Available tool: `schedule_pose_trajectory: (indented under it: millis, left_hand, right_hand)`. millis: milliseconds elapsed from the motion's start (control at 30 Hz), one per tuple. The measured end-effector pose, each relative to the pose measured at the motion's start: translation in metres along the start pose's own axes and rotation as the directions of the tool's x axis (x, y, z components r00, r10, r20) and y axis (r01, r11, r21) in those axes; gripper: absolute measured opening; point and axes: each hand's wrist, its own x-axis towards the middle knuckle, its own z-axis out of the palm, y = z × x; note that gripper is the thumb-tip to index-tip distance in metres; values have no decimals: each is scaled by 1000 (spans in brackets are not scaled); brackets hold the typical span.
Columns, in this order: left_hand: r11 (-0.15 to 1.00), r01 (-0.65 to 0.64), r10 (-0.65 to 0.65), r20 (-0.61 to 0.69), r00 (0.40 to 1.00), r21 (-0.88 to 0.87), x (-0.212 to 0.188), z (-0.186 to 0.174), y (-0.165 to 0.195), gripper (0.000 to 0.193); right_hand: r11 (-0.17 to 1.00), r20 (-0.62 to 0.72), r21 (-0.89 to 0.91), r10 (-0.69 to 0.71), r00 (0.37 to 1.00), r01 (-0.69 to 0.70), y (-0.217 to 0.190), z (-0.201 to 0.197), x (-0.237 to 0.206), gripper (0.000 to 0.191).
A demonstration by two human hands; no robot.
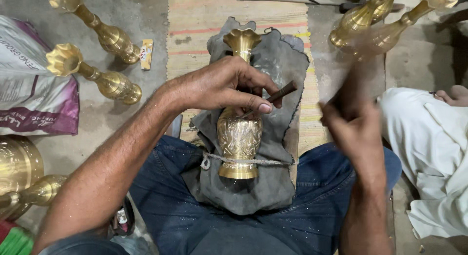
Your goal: The person sits cross-legged and uses a chisel and wooden mallet to engrave a decorative pattern into a brass lamp base. They repeatedly tap the chisel along the surface to create fine lines and details.
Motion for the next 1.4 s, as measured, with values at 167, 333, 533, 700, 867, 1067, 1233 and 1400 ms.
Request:
schedule_pose_trajectory:
  millis: [167,333,533,700,867,1067,1233,1400]
  left_hand:
    - [999,-23,24,-19,1000,45,0,-2,-6,38]
    - [1000,-23,24,-139,990,6,-6,5,-9,37]
    - [997,37,-54,-282,958,-68,-16,13,-9,38]
    - [991,43,-81,-305,949,-130,-18,19,-8,36]
    - [984,55,-112,-350,930,-170,-22,23,-7,33]
    - [976,29,-131,-475,870,-216,-30,34,-12,31]
    - [926,-157,-183,-774,606,-343,-40,55,-10,28]
    - [873,-323,-253,-906,340,-365,-39,101,0,23]
  right_hand:
    - [999,-34,47,28,999,-26,-10,-3,7,19]
    - [974,33,-175,-138,990,141,-6,0,18,30]
    - [950,188,-214,-188,964,228,10,-1,48,25]
    - [968,288,-39,-227,930,248,8,2,68,27]
    - [999,281,34,24,959,-34,-9,0,71,25]
    - [893,310,105,-448,839,438,-25,13,77,45]
    - [958,341,-123,-204,918,259,-30,18,88,41]
    - [803,464,-369,-276,842,467,-56,16,105,35]
